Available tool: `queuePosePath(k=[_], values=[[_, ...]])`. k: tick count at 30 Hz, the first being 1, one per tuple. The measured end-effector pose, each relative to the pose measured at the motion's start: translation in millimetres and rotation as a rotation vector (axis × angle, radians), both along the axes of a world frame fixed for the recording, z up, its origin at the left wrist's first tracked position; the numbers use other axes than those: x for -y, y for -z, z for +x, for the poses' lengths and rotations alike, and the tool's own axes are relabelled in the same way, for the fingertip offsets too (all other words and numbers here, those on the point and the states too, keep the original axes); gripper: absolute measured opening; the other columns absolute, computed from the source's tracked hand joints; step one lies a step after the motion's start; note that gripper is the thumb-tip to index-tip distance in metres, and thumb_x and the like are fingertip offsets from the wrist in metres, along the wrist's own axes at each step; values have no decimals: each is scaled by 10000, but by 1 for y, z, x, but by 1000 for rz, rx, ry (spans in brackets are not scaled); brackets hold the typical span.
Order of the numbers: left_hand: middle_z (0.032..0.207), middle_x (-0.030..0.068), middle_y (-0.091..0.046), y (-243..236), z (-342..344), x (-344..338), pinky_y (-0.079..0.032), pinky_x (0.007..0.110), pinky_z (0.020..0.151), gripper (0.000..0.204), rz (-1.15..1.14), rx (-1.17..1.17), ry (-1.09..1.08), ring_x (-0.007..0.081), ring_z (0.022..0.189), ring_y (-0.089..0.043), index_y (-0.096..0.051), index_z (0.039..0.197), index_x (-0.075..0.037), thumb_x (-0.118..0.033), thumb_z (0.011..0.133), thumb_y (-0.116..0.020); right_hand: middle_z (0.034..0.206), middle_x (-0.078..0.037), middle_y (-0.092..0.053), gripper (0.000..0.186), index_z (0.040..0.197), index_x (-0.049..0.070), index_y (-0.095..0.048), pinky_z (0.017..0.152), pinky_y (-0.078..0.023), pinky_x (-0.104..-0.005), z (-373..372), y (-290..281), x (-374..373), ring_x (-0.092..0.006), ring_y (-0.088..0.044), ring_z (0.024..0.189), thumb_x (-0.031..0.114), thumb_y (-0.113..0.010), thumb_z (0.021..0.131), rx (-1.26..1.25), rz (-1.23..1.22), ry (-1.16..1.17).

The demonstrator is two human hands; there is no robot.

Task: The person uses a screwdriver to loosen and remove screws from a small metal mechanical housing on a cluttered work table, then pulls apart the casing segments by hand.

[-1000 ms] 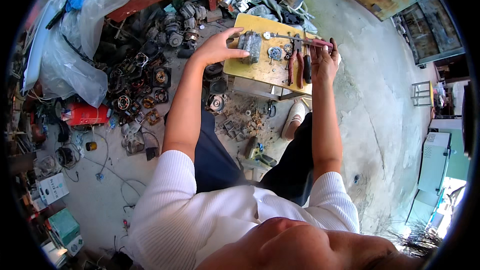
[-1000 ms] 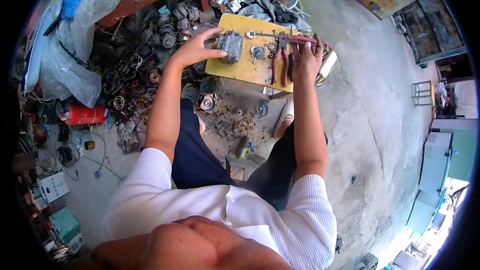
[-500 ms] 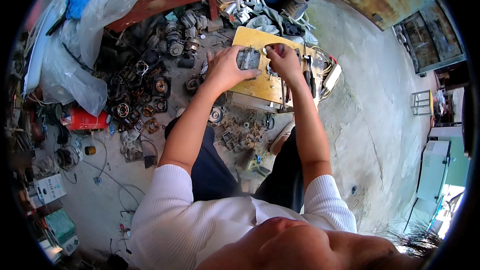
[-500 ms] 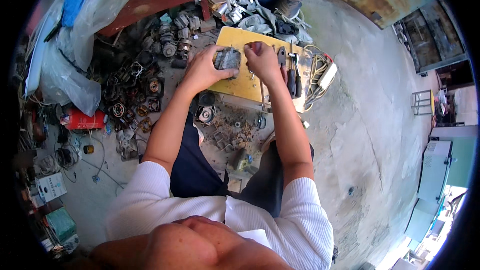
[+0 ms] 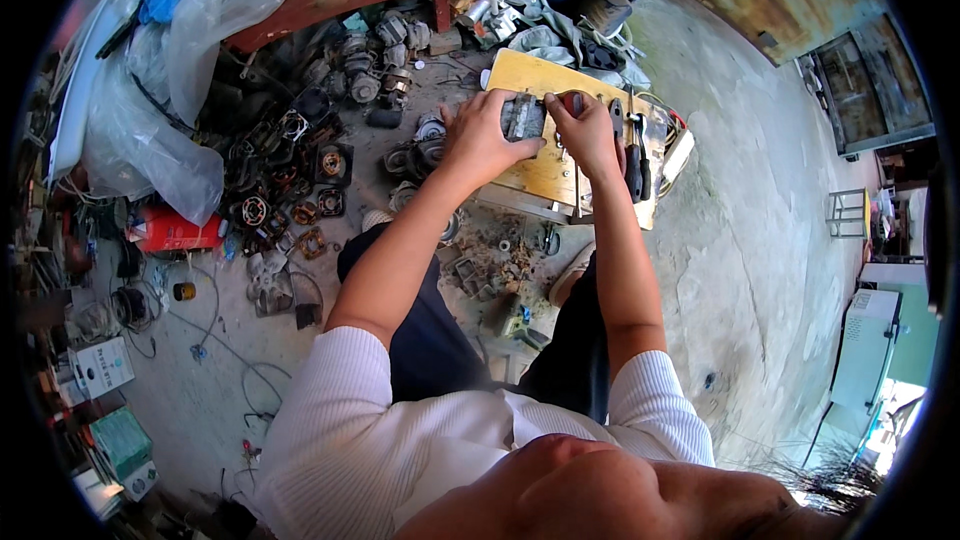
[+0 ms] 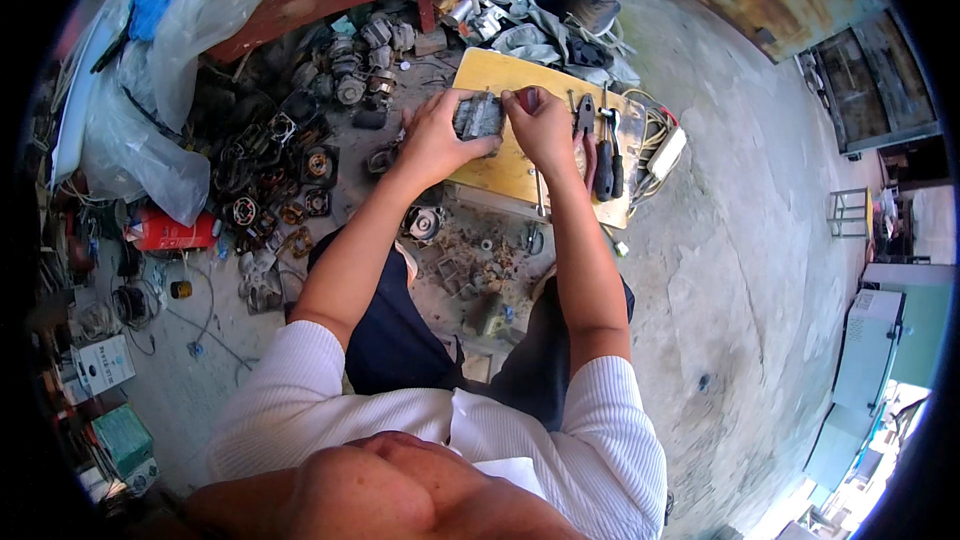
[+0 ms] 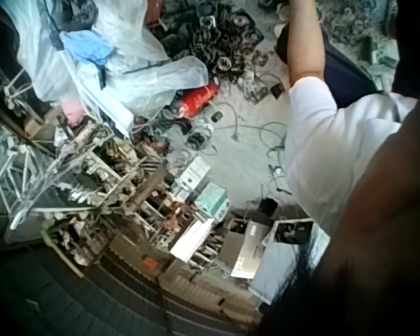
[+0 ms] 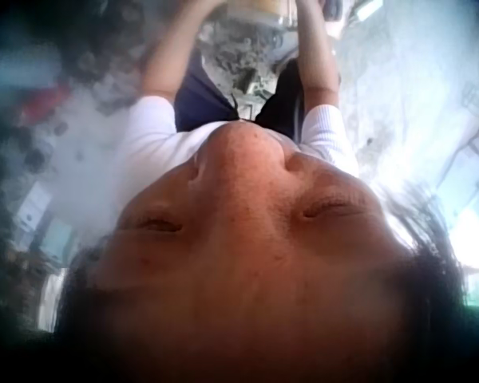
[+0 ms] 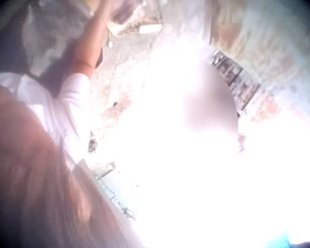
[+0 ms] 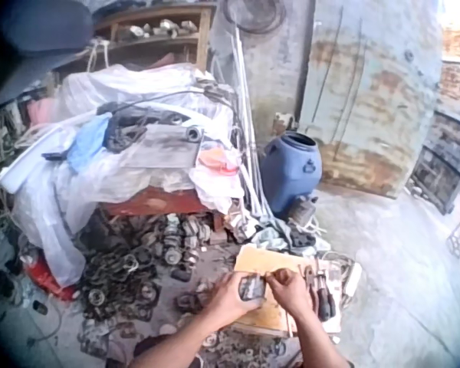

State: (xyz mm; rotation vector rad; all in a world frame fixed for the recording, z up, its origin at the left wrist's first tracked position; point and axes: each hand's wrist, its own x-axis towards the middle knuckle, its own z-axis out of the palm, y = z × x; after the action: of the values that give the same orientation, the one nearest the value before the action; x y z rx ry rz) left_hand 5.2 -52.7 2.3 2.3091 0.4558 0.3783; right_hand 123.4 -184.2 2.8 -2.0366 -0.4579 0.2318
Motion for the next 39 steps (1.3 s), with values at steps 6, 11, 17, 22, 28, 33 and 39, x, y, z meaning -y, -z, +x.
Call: queuePosePath(k=[6,11,17,22,28,33,39], values=[[1262,126,-563,4,0,-2,-166,632,1088,760,-15,14,2,332,1262,-470,-521,1281,-124,-443,657,-817,636,-6,-586,230,861,-4,-687,486,-394,-278,0,-7,-4,-81,-468,524,222,-730,857,-131,38,-25],[1316,126,-540,5,0,-4,-133,659,1098,785,-47,5,30,332,1286,-452,-493,1295,-122,-452,660,-816,655,8,-593,224,893,23,-700,460,-378,-251,-4,-24,-1,-64,-460,502,243,-726,866,-295,55,-78],[1329,131,-531,5,0,-4,-106,704,1094,796,-54,-1,43,352,1294,-440,-477,1300,-124,-465,665,-815,657,7,-594,222,914,18,-697,453,-377,-251,5,-4,-3,-64,-472,500,232,-731,860,-106,48,-79],[1326,129,-532,5,0,-4,-117,705,1088,795,-59,-2,36,353,1291,-441,-474,1300,-128,-466,666,-814,683,-2,-618,212,934,10,-694,462,-383,-244,-3,-24,-2,-63,-481,513,196,-741,846,-260,49,-87],[1311,111,-546,3,-1,-3,-133,696,1087,785,-50,16,37,334,1270,-467,-492,1286,-141,-470,652,-820,734,-16,-640,208,960,10,-694,463,-390,-237,-1,-21,-1,-68,-499,523,175,-737,841,-232,29,-91],[1290,110,-560,3,-1,-3,-149,662,1087,761,-56,22,37,324,1271,-471,-517,1277,-153,-455,650,-827,724,-8,-632,215,967,26,-697,461,-393,-240,1,-20,3,-72,-505,518,202,-731,849,-262,50,-106],[1287,107,-549,6,3,-4,-106,700,1092,759,-68,-2,37,317,1270,-472,-520,1274,-162,-456,644,-824,697,-5,-618,254,974,-4,-686,497,-408,-260,3,-16,4,-73,-509,554,217,-738,858,-173,-29,-72]])
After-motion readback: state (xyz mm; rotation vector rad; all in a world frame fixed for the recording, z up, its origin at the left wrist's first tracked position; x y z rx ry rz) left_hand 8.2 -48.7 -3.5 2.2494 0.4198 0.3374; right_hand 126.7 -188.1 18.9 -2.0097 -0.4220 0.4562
